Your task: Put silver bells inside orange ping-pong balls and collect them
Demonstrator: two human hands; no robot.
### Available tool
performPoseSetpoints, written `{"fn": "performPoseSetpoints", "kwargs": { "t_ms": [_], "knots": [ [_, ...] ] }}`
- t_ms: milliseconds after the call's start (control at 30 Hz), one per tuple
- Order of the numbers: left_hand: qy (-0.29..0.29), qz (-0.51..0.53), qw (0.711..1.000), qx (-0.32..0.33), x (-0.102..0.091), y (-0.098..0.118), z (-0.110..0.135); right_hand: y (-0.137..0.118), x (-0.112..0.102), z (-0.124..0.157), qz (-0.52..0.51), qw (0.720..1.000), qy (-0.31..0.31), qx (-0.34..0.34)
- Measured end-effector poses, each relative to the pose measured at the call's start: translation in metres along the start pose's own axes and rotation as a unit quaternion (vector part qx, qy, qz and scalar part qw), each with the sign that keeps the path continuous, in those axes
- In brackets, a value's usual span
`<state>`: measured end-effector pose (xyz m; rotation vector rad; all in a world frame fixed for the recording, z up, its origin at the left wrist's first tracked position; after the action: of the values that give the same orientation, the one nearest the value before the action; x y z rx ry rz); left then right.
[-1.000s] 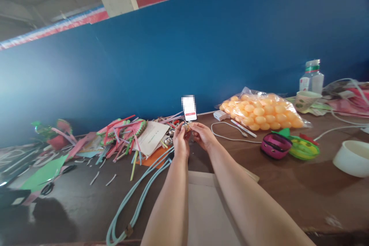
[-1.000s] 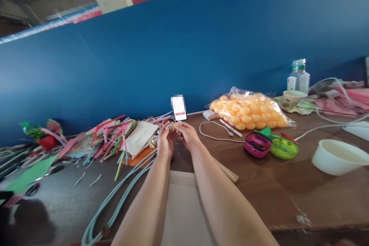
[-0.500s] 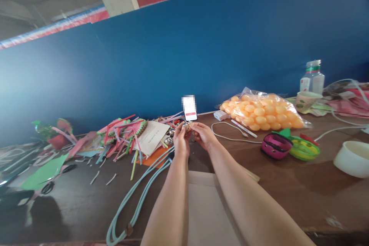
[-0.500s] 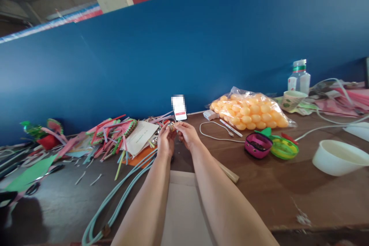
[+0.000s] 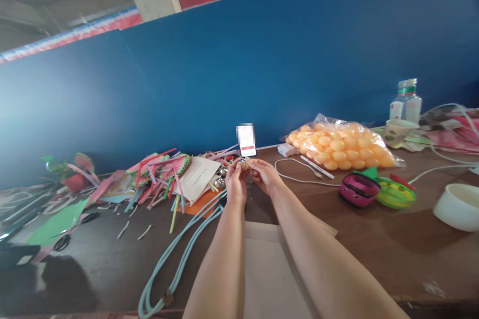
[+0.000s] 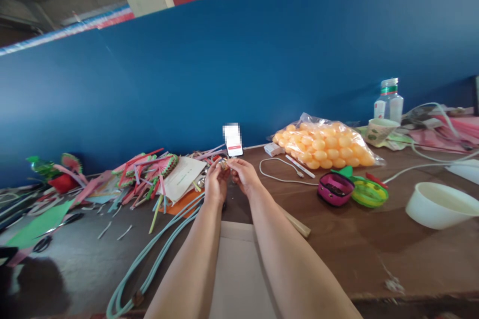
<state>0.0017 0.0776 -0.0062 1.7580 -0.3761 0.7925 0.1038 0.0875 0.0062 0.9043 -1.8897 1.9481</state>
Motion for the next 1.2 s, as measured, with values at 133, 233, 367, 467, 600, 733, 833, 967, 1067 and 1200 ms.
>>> {"fn": "performPoseSetpoints", "kwargs": {
  "t_ms": [133, 233, 367, 467, 600, 733, 833, 967, 1067, 1200],
  "knots": [
    [-0.004, -0.005, 1.000, -0.001, -0.0009, -0.0007, -0.0012, 0.0002, 0.0002, 0.0001, 0.005, 1.000, 0.000, 0.000],
    [-0.002, -0.004, 1.000, -0.002, -0.0016, -0.0011, -0.0018, -0.0002, 0.0002, -0.0001, 0.010, 1.000, 0.000, -0.003],
    [0.004, 0.002, 1.000, -0.005, -0.0020, -0.0012, -0.0015, 0.0003, 0.0001, -0.0010, 0.020, 1.000, 0.000, -0.003],
    [0.007, 0.008, 1.000, -0.008, -0.0022, -0.0017, -0.0014, -0.0002, -0.0005, -0.0013, 0.030, 1.000, 0.005, -0.006],
    [0.004, 0.006, 1.000, -0.006, -0.0020, -0.0018, -0.0018, -0.0015, -0.0001, -0.0010, 0.049, 0.999, 0.006, -0.010],
    [0.003, 0.010, 1.000, -0.005, -0.0020, -0.0020, -0.0017, -0.0012, -0.0006, -0.0014, 0.058, 0.998, 0.006, -0.013],
    [0.003, 0.004, 1.000, 0.000, -0.0021, -0.0015, -0.0014, -0.0008, -0.0021, -0.0016, 0.068, 0.998, 0.013, -0.014],
    [0.004, -0.006, 1.000, -0.005, -0.0028, -0.0030, -0.0014, -0.0015, -0.0037, -0.0017, 0.078, 0.996, 0.028, -0.019],
    [0.002, -0.007, 1.000, -0.005, -0.0029, -0.0038, -0.0015, -0.0009, -0.0044, -0.0024, 0.076, 0.996, 0.034, -0.018],
    [0.005, -0.013, 1.000, 0.007, -0.0027, -0.0023, -0.0013, -0.0007, -0.0050, -0.0028, 0.066, 0.997, 0.035, -0.019]
  ]
}}
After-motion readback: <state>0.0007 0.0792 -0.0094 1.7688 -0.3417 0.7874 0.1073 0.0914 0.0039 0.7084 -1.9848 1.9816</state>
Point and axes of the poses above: each hand's wrist, its own z-axis away from the middle knuckle, its own x-axis out of the palm, y = z × x, the point moved 8 cm from there along -z, towards the middle knuckle, and after that the axes turned 1 degree about -y, right-handed, at the moved point
